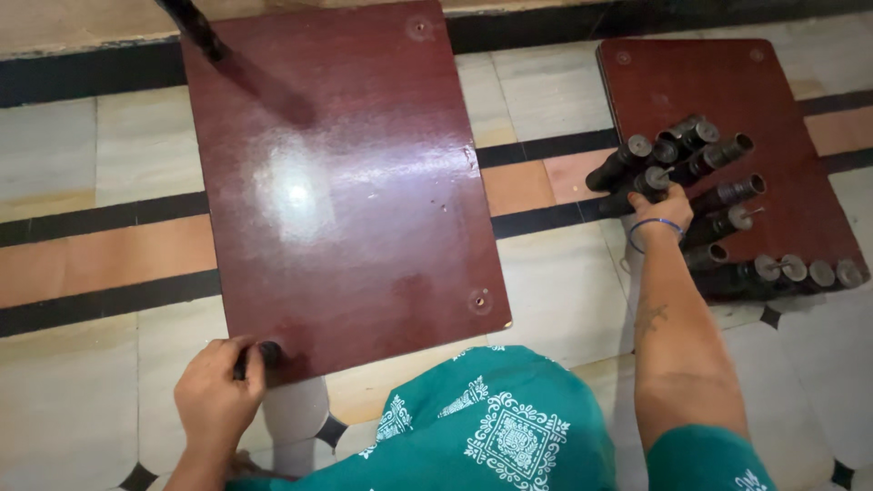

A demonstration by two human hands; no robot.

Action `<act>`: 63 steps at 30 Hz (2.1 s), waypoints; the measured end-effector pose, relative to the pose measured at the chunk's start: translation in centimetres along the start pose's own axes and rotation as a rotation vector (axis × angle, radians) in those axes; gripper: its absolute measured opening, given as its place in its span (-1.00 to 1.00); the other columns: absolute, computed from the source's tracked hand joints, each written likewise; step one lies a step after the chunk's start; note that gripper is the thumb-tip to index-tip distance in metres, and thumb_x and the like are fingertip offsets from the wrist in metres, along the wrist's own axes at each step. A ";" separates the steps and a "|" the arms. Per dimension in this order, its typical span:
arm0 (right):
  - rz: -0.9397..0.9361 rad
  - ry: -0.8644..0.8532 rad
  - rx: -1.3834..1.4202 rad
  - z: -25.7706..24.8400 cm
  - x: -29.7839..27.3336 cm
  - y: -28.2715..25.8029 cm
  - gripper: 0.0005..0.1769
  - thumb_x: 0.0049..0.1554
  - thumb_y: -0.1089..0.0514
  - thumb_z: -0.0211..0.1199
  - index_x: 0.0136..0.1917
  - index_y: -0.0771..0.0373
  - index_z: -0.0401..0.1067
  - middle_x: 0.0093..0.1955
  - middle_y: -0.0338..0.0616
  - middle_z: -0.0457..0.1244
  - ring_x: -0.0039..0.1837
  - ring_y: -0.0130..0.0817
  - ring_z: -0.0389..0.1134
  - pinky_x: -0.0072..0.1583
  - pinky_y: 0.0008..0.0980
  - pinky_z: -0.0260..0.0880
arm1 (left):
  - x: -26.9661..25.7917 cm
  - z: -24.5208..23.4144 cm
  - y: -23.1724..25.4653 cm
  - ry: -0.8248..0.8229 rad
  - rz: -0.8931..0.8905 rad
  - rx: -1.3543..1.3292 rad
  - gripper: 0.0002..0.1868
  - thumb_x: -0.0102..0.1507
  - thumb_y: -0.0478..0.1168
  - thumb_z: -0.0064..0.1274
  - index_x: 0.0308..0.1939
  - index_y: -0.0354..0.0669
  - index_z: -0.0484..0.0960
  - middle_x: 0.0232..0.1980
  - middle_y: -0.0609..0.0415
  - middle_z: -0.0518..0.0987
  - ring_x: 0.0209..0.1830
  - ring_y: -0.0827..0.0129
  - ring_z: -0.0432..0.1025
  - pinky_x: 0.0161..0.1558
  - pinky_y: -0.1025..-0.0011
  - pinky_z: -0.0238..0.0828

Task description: The person sits on the floor and handles dark cylindrical wooden furniture legs. They pick up individual legs, rotate them, and test-fit them into holes on a reddish-brown wooden board. The person repeatedly picks up and places down the legs while checking alignment.

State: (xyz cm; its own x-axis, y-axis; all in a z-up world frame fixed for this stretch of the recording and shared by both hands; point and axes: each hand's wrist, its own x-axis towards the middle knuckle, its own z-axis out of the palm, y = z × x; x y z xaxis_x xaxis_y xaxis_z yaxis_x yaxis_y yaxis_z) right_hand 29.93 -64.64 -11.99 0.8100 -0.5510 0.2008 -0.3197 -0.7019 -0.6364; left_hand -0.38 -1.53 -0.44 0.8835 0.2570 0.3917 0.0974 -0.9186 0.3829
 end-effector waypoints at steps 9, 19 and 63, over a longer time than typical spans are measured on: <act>-0.110 -0.042 -0.038 -1.1 -1.7 1.0 -0.36 -0.06 0.08 0.57 0.23 0.35 0.47 0.02 0.01 0.41 0.08 -0.09 0.43 0.18 -0.21 0.40 | -0.1 0.4 -0.3 -0.005 -0.006 0.029 -0.91 0.23 -0.20 0.15 -0.24 -0.09 0.69 -0.26 0.05 0.59 -0.20 0.10 0.50 -0.15 0.22 0.44; -0.192 -0.346 0.399 -1.4 -11.2 -9.1 -0.54 0.05 0.20 0.47 0.22 0.27 0.53 0.04 -0.09 0.44 -0.02 -0.24 0.39 0.07 -0.28 0.44 | 0.5 2.3 -1.6 -0.199 -0.045 -0.026 -0.81 0.21 -0.13 0.14 -0.16 -0.07 0.74 -0.16 -0.05 0.62 -0.09 -0.02 0.50 -0.03 0.12 0.44; -0.754 -1.068 0.157 7.2 -46.8 -32.1 -0.34 0.03 0.12 0.32 0.40 -0.03 0.26 0.15 0.07 0.35 0.22 0.10 0.36 0.16 -0.01 0.36 | 0.2 -1.7 -7.3 -0.430 0.048 -0.475 -0.43 0.09 -0.13 0.36 0.18 -0.04 0.63 0.10 0.01 0.58 0.13 0.03 0.44 0.20 0.22 0.37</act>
State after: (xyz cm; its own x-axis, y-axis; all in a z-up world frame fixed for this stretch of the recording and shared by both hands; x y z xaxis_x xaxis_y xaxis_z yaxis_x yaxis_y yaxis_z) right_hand 5.83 -13.09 -6.31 0.7737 0.6264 -0.0949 0.3801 -0.5787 -0.7216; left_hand -1.71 5.72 -1.69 0.9963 -0.0152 0.0852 -0.0735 -0.6674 0.7411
